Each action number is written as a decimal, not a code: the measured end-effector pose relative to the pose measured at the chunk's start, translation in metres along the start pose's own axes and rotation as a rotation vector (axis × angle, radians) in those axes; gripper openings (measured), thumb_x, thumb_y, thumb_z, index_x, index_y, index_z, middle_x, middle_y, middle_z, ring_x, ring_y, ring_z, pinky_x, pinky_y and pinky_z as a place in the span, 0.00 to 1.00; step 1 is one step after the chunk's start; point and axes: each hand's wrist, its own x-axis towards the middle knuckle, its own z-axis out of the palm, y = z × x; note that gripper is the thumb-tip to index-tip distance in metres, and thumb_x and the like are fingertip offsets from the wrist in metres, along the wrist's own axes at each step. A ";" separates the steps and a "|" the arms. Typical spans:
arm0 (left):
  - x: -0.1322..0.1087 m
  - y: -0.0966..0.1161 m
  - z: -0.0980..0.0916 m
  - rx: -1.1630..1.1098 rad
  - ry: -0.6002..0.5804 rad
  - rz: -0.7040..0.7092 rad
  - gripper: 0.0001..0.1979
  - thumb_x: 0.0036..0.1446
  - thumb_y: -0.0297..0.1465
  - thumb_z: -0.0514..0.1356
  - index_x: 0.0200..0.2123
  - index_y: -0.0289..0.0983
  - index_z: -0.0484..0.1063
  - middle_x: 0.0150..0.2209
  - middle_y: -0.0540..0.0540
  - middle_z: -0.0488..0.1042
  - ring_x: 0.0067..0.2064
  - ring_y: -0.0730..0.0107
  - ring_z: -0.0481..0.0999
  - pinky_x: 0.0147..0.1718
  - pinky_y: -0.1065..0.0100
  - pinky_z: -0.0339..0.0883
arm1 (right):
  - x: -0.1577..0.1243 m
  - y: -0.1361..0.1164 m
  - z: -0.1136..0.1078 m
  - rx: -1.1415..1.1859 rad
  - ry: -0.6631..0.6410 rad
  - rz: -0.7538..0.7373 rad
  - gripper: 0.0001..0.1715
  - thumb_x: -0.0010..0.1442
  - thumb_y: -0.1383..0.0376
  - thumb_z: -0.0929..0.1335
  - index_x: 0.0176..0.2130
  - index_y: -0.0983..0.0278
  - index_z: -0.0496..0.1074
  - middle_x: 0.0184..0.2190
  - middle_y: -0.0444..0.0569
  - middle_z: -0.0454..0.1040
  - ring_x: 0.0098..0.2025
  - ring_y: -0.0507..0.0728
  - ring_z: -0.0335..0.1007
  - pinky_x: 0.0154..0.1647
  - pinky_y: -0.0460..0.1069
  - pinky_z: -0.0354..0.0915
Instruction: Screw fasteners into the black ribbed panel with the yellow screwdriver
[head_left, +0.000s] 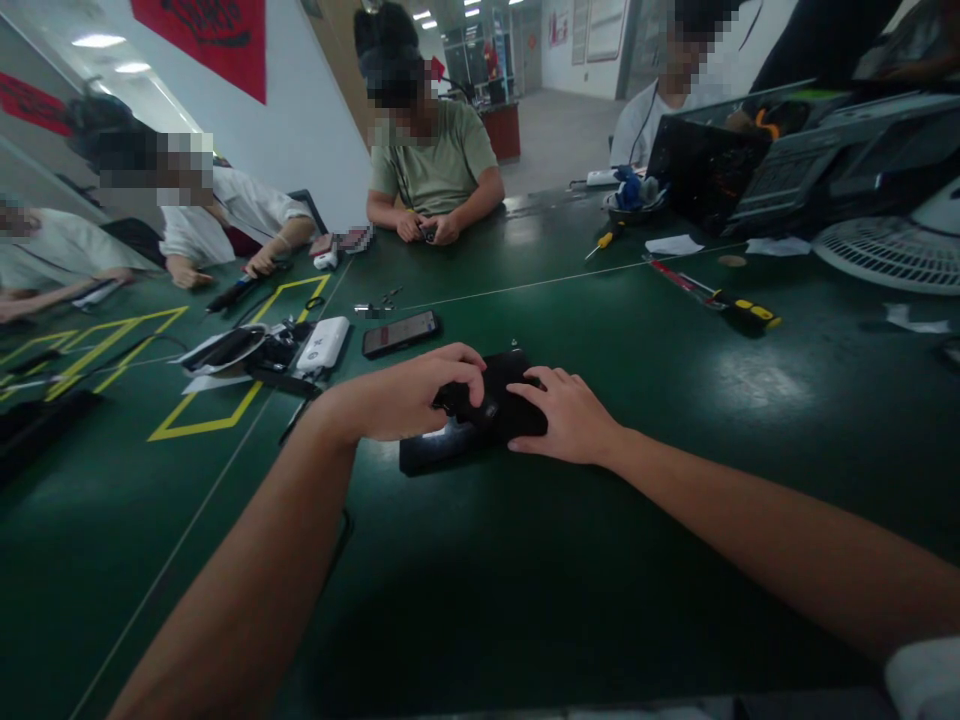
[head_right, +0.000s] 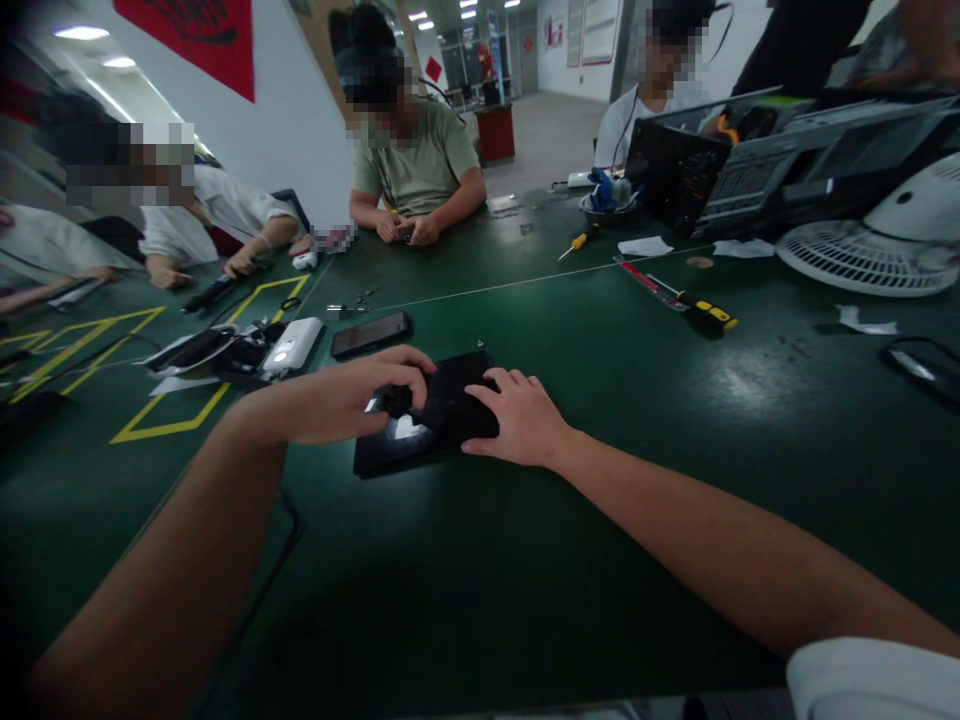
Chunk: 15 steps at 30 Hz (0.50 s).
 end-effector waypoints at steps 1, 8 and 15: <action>0.001 0.000 0.001 -0.003 -0.007 0.001 0.20 0.49 0.21 0.58 0.44 0.42 0.78 0.66 0.44 0.69 0.61 0.58 0.75 0.58 0.57 0.71 | 0.000 0.000 0.000 0.005 -0.001 0.005 0.54 0.62 0.34 0.71 0.74 0.60 0.67 0.72 0.63 0.65 0.67 0.76 0.65 0.64 0.73 0.66; 0.006 0.008 0.013 -0.027 0.035 -0.021 0.22 0.51 0.20 0.57 0.47 0.43 0.77 0.66 0.44 0.69 0.60 0.58 0.76 0.59 0.56 0.72 | -0.002 -0.002 -0.002 0.064 0.026 0.006 0.54 0.59 0.37 0.74 0.73 0.60 0.68 0.73 0.65 0.62 0.69 0.78 0.62 0.66 0.75 0.63; 0.011 0.013 0.023 -0.047 0.087 0.051 0.19 0.54 0.21 0.59 0.48 0.44 0.77 0.67 0.42 0.69 0.67 0.55 0.72 0.66 0.51 0.67 | -0.005 -0.019 -0.006 0.199 0.134 -0.089 0.31 0.66 0.53 0.74 0.62 0.65 0.74 0.52 0.58 0.80 0.52 0.67 0.76 0.56 0.67 0.69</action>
